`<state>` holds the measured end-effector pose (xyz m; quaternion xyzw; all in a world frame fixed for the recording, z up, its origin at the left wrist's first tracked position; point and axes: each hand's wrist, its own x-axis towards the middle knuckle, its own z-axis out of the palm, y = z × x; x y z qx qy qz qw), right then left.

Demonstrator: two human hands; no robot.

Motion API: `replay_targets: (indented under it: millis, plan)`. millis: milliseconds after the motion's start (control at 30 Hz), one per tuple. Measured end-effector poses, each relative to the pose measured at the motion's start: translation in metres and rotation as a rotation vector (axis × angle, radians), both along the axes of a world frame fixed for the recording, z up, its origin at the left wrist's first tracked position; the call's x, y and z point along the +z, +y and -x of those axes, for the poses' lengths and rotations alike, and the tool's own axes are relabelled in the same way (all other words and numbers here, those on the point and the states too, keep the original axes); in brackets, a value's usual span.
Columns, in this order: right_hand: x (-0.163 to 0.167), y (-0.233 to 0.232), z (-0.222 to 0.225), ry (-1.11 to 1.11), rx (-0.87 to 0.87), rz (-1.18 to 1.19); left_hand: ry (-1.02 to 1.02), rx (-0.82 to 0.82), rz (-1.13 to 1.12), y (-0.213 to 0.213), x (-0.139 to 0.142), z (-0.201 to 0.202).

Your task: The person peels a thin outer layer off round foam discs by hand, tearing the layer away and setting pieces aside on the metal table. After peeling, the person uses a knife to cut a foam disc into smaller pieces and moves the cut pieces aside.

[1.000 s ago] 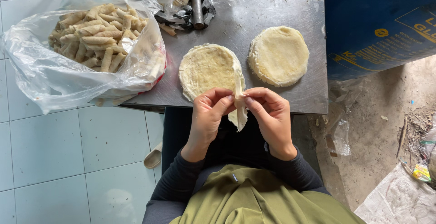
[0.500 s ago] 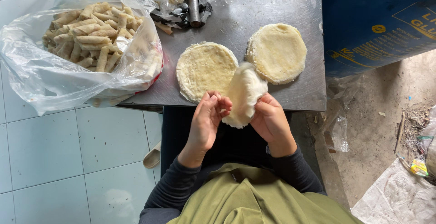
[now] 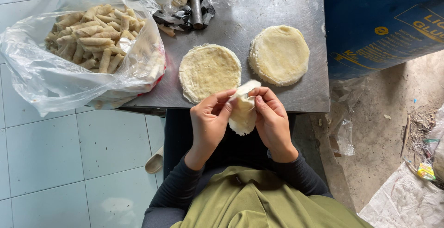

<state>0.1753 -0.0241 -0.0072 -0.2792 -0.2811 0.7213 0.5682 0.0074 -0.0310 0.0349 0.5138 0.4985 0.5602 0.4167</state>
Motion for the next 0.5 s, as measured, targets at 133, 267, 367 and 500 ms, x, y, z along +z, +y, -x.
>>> replay_targets:
  millis: [133,267,367,500]
  plan:
    - [0.006,0.000,0.003,-0.064,0.086,-0.176,0.239,0.093,-0.112,-0.004,0.007,0.000]
    - [0.005,-0.002,0.005,-0.260,0.079,-0.215,0.345,0.086,-0.187,-0.010,0.004,-0.007]
    - [-0.002,0.000,0.002,-0.284,-0.034,-0.167,0.240,0.098,-0.125,-0.009,-0.008,-0.008]
    - [-0.010,0.012,-0.007,0.175,0.042,0.026,-0.576,-0.115,0.164,0.010,-0.032,-0.003]
